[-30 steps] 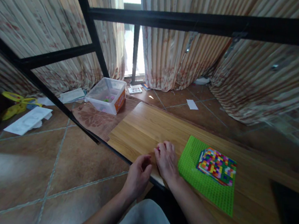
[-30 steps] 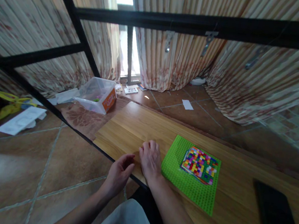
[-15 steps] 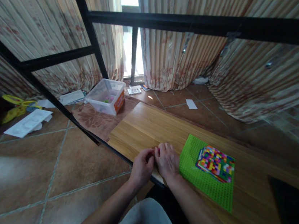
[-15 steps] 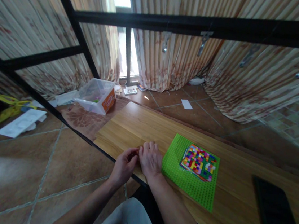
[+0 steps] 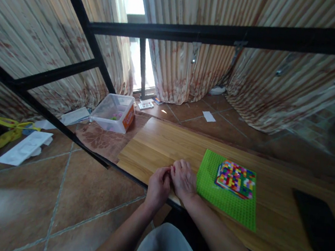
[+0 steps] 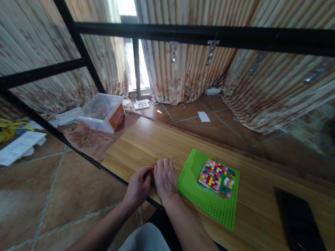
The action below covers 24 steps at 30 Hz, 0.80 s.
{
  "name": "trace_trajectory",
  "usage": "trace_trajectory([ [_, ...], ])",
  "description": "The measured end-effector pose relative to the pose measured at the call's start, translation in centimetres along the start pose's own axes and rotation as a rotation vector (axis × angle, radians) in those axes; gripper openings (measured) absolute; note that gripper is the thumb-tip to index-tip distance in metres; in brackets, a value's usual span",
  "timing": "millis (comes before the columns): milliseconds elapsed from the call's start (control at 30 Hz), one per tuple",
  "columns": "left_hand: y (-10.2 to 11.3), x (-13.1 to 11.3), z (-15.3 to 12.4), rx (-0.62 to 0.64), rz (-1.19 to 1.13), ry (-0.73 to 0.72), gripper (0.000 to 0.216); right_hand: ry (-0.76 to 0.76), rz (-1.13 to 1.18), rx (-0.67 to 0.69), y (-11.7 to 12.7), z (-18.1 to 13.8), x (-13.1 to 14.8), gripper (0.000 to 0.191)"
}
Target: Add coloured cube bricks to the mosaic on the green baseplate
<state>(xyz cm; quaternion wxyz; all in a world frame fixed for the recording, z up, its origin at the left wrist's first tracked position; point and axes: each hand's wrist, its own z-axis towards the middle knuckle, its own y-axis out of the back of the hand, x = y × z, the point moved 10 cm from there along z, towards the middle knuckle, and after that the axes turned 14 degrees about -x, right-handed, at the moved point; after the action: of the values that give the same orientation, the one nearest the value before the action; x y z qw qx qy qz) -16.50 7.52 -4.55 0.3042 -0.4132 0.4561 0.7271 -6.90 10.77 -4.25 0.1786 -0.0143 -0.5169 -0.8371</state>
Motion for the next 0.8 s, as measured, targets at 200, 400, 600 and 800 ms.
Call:
trace_trajectory([
  [200, 0.1, -0.4, 0.4, -0.014, 0.042, -0.01, 0.024, -0.006, -0.049, 0.098, -0.4, 0.1, 0.2, 0.02],
  [400, 0.0, 0.0, 0.7, -0.033, 0.077, 0.017, 0.025, 0.014, -0.081, 0.187, -0.5, 0.5, 0.7, 0.027],
  [600, 0.3, 0.6, 0.8, -0.051, 0.019, 0.06, 0.025, 0.084, -0.093, 0.207, -0.7, 1.1, 1.1, 0.033],
  [800, 0.0, 1.8, 0.8, -0.047, -0.065, 0.132, 0.022, 0.125, -0.099, 0.232, -1.9, 3.0, 1.0, 0.038],
])
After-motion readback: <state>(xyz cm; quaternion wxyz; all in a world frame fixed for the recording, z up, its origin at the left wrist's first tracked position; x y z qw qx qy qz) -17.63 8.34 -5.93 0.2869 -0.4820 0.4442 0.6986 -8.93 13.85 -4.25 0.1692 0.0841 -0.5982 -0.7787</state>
